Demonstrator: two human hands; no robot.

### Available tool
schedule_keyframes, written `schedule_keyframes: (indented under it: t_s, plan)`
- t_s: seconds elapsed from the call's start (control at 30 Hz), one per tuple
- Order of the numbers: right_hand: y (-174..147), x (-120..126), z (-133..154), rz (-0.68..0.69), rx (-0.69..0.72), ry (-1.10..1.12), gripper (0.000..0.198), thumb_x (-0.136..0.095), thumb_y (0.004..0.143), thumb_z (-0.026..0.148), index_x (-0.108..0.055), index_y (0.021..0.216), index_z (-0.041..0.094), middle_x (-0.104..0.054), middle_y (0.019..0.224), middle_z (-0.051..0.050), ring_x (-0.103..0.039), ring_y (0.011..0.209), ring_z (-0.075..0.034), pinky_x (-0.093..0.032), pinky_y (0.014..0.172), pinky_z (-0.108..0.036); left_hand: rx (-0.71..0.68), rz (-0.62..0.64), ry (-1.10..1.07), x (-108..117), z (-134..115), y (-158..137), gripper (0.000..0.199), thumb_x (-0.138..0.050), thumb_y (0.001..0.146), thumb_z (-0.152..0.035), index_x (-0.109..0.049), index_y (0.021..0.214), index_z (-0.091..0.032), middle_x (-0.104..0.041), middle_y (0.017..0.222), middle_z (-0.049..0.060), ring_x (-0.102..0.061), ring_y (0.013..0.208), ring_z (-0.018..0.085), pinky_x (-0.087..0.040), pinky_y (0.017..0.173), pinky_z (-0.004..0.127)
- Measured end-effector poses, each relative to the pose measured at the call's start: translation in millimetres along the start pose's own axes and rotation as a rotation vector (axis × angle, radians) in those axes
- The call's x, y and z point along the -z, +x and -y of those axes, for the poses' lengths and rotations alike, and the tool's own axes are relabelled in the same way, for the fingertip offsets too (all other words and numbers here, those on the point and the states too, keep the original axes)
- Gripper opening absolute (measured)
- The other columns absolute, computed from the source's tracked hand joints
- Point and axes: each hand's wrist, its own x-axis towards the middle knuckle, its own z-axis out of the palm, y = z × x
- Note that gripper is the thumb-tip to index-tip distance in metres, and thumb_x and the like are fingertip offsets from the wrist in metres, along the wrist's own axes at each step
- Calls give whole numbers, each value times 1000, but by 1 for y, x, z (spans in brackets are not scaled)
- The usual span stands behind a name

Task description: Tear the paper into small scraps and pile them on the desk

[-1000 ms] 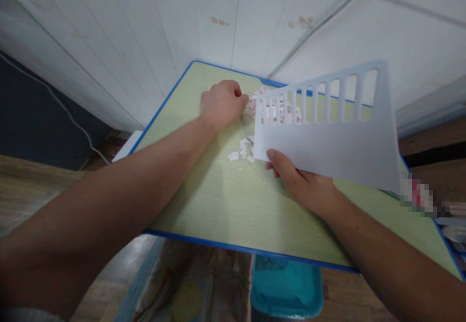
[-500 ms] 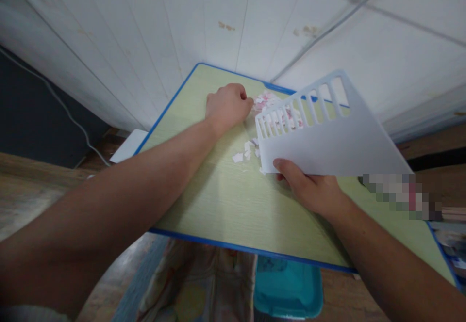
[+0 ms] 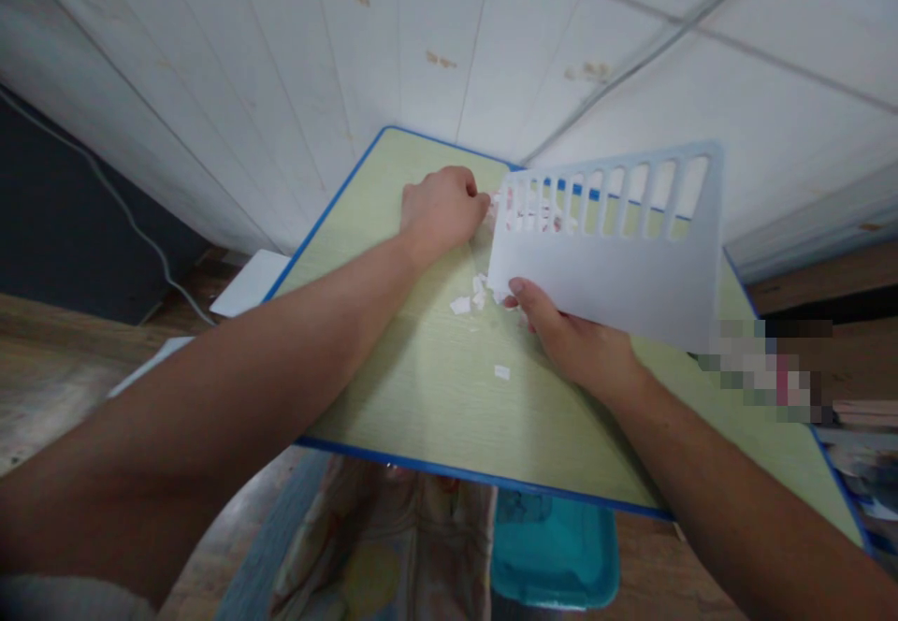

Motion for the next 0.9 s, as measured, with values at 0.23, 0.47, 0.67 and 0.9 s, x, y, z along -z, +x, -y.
schedule_keyframes:
  t_s: [0.23, 0.47, 0.67, 0.9]
  plan:
    - [-2, 0, 1, 32, 81, -94, 40, -68, 100, 62, -82, 71, 39, -70, 60, -3, -85, 102, -43, -55, 128, -66, -13, 2, -17, 1, 0, -2, 34, -60, 113, -35, -84, 137, -32, -87, 142, 11, -74, 143, 37, -48, 131, 60]
    - [-8, 16, -9, 71, 99, -48, 31, -77, 96, 57, -82, 72, 39, -90, 93, -2, -87, 112, -41, -66, 118, -60, -5, 26, -26, 2, 1, 0, 38, -64, 110, -35, -84, 141, -32, -84, 147, 12, -71, 148, 40, -44, 134, 63]
    - [-13, 24, -15, 96, 44, -15, 37, -75, 97, 53, -71, 64, 38, -76, 66, 0, -81, 72, -33, -73, 94, -52, 1, 44, -32, 4, 0, 0, 42, -64, 108, -34, -83, 145, -34, -83, 150, 12, -70, 150, 42, -44, 133, 64]
    - [-22, 26, -19, 168, 44, 107, 39, -86, 93, 49, -69, 62, 35, -72, 60, 1, -69, 55, -27, -71, 75, -47, 1, 18, -15, 1, 2, 2, 38, -63, 108, -33, -85, 139, -33, -86, 144, 11, -71, 149, 39, -46, 133, 61]
